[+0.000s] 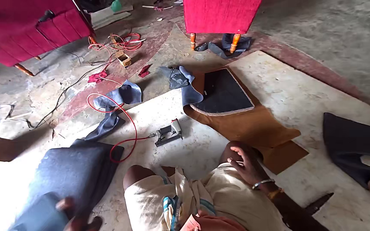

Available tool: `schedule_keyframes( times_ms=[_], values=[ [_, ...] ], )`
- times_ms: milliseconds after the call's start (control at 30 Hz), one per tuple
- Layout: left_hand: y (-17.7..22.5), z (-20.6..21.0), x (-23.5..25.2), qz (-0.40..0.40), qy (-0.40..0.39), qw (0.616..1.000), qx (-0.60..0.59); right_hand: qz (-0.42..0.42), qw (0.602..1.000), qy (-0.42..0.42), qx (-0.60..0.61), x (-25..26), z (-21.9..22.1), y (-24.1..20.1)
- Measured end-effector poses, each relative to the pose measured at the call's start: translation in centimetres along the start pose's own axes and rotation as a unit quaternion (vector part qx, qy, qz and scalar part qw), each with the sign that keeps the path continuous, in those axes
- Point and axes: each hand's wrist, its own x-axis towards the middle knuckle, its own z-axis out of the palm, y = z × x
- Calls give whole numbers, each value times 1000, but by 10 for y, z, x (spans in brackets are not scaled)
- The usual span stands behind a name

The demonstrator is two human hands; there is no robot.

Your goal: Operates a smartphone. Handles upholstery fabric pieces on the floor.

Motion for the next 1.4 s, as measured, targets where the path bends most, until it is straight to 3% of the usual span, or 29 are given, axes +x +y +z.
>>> schedule_keyframes(
  times_ms=[67, 100, 200, 300, 467, 533, 667, 967, 1100, 1200, 1300, 1400],
  values=[
    [-12, -35, 8, -144, -25, 988, -54, -34, 998, 31, -48, -23, 17, 0],
    [-32, -45, 4, -188, 6, 981, -48, -46, 996, 49, -59, -28, 21, -1],
    [-99, -63, -20, -300, 99, 949, -14, -33, 997, 57, -36, -28, 19, -8],
    [-140, -61, -41, -362, 96, 927, 0, -36, 997, 50, -54, -23, 16, -5],
    [-159, -60, -59, -278, -40, 950, 136, -16, 996, -10, -89, -9, 11, -1],
    [-159, -52, -53, -269, -91, 928, 240, -26, 994, -3, -103, -6, 16, 2],
    [-170, -32, -38, -289, -134, 909, 269, -61, 988, 38, -140, -6, 23, -2],
    [-177, -51, -15, -319, -106, 918, 212, -15, 995, 14, -98, -8, 17, 3],
    [-175, -43, -3, -246, -69, 936, 241, -8, 995, -5, -97, -6, 15, -7],
    [-176, -31, 8, -181, -32, 942, 282, 11, 995, -92, 41, -5, 1, -51],
    [-178, -16, 21, -151, 1, 929, 338, -15, 940, -202, 274, -16, -9, -116],
    [-183, -5, 29, -120, 29, 898, 422, -53, 803, -298, 513, -27, -7, -166]
  ],
)
